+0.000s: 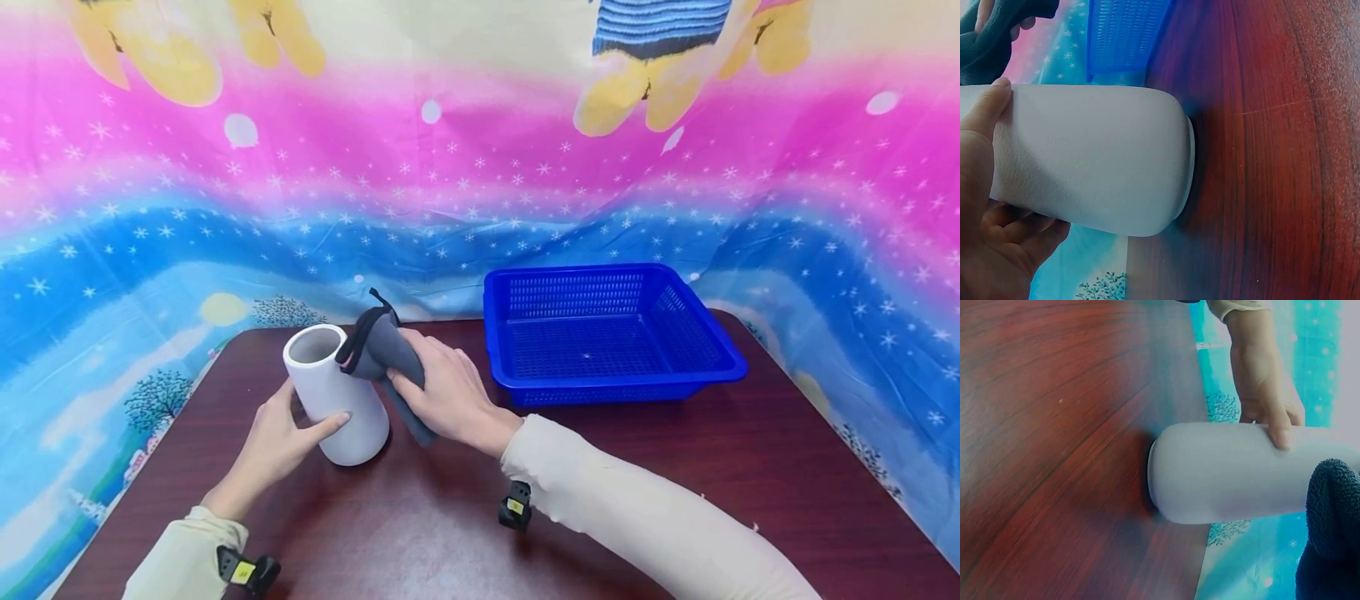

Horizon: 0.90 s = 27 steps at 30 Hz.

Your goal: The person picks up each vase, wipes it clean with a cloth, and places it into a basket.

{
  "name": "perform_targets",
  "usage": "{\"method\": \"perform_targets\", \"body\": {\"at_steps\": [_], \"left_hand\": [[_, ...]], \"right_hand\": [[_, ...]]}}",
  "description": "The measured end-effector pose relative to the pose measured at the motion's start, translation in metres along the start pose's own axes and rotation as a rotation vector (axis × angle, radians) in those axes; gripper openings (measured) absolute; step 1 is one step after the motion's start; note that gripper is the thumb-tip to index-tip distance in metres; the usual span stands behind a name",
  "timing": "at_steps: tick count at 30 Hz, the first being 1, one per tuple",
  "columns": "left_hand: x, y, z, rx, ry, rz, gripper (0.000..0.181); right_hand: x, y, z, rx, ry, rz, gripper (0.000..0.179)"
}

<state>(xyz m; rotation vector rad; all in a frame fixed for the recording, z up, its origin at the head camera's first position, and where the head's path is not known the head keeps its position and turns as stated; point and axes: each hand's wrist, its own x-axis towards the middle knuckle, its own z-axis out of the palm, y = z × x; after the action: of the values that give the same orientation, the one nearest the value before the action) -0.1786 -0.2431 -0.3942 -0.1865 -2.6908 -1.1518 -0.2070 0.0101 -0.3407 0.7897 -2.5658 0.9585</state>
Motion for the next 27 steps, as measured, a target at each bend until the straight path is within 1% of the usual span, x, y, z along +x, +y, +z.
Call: {"method": "perform_targets", "body": {"at_steps": [6, 11, 19, 27], "left_hand": [[0.000, -0.004, 0.002, 0.007, 0.005, 0.014, 0.082], [-0.001, -0.006, 0.004, 0.006, 0.007, 0.024, 0.082], [-0.001, -0.005, 0.004, 0.008, 0.010, 0.022, 0.082], [0.000, -0.003, 0.003, 0.021, 0.014, 0.017, 0.082]], "right_hand": [[0.003, -0.008, 0.003, -0.014, 0.005, -0.016, 0.048], [0.007, -0.013, 0.008, -0.017, -0.012, -0.014, 0.048], [0.011, -0.014, 0.013, -0.034, -0.048, 0.017, 0.048], [0.012, -0.013, 0.017, -0.068, -0.062, 0.027, 0.047]]}}
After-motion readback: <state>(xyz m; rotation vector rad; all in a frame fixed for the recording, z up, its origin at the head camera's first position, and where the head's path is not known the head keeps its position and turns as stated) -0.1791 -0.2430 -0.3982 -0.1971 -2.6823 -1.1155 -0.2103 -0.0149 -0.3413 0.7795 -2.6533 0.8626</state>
